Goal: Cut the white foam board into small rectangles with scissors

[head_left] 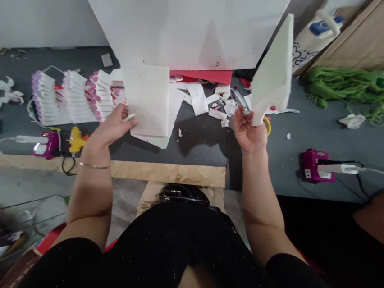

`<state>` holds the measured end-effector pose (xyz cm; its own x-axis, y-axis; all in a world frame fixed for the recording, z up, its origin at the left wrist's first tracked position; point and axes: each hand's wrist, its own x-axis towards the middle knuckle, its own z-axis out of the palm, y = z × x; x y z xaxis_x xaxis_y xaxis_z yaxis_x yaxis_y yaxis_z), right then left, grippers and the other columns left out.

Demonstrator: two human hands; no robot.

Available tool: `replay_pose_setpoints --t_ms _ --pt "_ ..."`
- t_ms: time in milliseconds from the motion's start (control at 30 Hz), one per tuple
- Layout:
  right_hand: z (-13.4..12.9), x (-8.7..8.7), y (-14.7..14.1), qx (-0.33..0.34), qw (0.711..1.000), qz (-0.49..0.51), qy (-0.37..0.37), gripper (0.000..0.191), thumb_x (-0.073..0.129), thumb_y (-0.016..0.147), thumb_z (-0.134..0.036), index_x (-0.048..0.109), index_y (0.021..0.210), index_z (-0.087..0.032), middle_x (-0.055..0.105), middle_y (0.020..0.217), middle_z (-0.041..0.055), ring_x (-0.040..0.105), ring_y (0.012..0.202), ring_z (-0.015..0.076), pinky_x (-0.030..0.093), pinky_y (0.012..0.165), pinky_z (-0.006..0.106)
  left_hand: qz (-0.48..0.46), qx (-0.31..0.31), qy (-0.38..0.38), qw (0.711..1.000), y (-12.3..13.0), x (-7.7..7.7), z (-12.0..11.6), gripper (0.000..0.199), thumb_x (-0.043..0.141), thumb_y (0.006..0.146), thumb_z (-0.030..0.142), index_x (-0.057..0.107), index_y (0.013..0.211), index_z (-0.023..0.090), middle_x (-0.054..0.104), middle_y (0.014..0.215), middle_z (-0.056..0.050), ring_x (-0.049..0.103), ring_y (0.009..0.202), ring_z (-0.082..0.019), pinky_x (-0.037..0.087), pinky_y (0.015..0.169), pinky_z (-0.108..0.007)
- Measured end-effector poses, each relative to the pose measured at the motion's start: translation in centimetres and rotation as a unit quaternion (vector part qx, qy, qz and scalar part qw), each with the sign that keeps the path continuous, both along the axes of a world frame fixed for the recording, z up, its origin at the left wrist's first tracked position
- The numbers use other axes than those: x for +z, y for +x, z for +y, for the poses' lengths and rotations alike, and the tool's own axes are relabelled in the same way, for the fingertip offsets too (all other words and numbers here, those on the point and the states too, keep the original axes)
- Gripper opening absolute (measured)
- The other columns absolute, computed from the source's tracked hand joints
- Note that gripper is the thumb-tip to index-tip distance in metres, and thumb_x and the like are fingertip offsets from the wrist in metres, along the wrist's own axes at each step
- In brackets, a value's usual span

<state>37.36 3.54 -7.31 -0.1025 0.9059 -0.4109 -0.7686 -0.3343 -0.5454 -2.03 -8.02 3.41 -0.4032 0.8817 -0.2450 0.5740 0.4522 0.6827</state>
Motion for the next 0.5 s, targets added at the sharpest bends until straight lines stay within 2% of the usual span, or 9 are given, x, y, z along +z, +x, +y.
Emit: replay_pose_setpoints --t_ms 67,133,200,267,300,333,400,467,500 --pt "-2.6 0.2 -2.1 0.077 0.996 0.047 -0.019 0.034 0.049 0.105 -0.029 0.063 0.074 -0.027 0.086 0.100 0.0032 0.081 0.106 0.0211 0.070 0.097 0.047 -0.042 0.006 0.005 0.999 -0.9 1.2 -0.9 0.024 0.069 0.079 0.019 0.050 0.093 0.024 0.060 0.086 0.001 0.059 0.076 -0.017 0.052 0.078 -0.033" --pt "-5.4 0.3 -5.3 0.183 0.978 0.078 -0.066 0.036 0.049 0.105 -0.029 0.057 0.069 -0.027 0.086 0.104 0.0068 0.080 0.113 0.0259 0.065 0.106 0.061 -0.075 0.006 0.023 0.997 -2.0 2.2 -1.9 0.025 0.070 0.076 0.022 0.050 0.091 0.025 0.052 0.076 0.004 0.046 0.063 -0.013 0.042 0.066 -0.029" --pt "-7.7 0.3 -8.8 0.268 0.952 0.094 -0.110 0.036 0.047 0.103 -0.025 0.051 0.067 -0.026 0.086 0.109 0.0094 0.078 0.118 0.0289 0.057 0.113 0.070 -0.098 0.008 0.037 0.995 -3.1 2.8 -3.1 0.029 0.073 0.072 0.028 0.052 0.093 0.025 0.051 0.077 0.005 0.043 0.064 -0.012 0.039 0.065 -0.028" --pt "-8.3 0.4 -11.7 0.326 0.932 0.079 -0.140 0.035 0.045 0.102 -0.022 0.049 0.068 -0.026 0.086 0.108 0.0106 0.076 0.121 0.0298 0.051 0.118 0.073 -0.094 0.003 0.026 0.995 -4.0 3.0 -4.1 0.036 0.076 0.069 0.035 0.054 0.096 0.026 0.057 0.088 0.003 0.051 0.075 -0.014 0.047 0.074 -0.029" --pt "-7.8 0.6 -12.6 0.321 0.934 0.058 -0.148 0.033 0.043 0.102 -0.022 0.052 0.070 -0.026 0.085 0.103 0.0103 0.075 0.121 0.0295 0.050 0.119 0.072 -0.078 -0.015 0.013 0.997 -4.1 3.0 -4.5 0.039 0.077 0.068 0.039 0.056 0.098 0.026 0.061 0.096 0.002 0.057 0.084 -0.017 0.051 0.083 -0.031" --pt "-6.9 0.8 -13.0 0.284 0.947 0.037 -0.142 0.032 0.040 0.103 -0.023 0.056 0.075 -0.026 0.084 0.097 0.0088 0.075 0.121 0.0287 0.050 0.119 0.070 -0.058 -0.047 -0.012 0.997 -3.9 2.8 -4.6 0.041 0.076 0.069 0.043 0.057 0.100 0.025 0.065 0.104 0.000 0.061 0.096 -0.020 0.053 0.092 -0.034" --pt "-3.9 1.4 -12.7 0.161 0.983 0.007 -0.088 0.030 0.038 0.104 -0.025 0.059 0.082 -0.027 0.082 0.090 0.0036 0.073 0.125 0.0243 0.053 0.119 0.061 -0.010 -0.144 -0.073 0.987 -2.8 2.1 -4.0 0.045 0.072 0.073 0.051 0.059 0.106 0.024 0.070 0.118 -0.006 0.064 0.116 -0.028 0.051 0.108 -0.040" --pt "-0.7 2.2 -11.1 0.047 0.999 -0.006 -0.010 0.026 0.042 0.102 -0.028 0.050 0.078 -0.028 0.083 0.097 0.0020 0.070 0.132 0.0214 0.055 0.116 0.053 0.027 -0.224 -0.140 0.964 -0.9 0.7 -2.4 0.044 0.068 0.078 0.053 0.059 0.109 0.023 0.073 0.120 -0.009 0.068 0.116 -0.031 0.053 0.108 -0.043" --pt "0.6 2.4 -10.1 0.010 1.000 -0.011 0.023 0.025 0.046 0.101 -0.029 0.047 0.075 -0.028 0.083 0.102 0.0027 0.070 0.133 0.0211 0.057 0.115 0.049 0.050 -0.260 -0.160 0.951 0.2 -0.1 -1.3 0.041 0.066 0.082 0.051 0.059 0.111 0.023 0.073 0.122 -0.010 0.069 0.116 -0.032 0.054 0.107 -0.043"
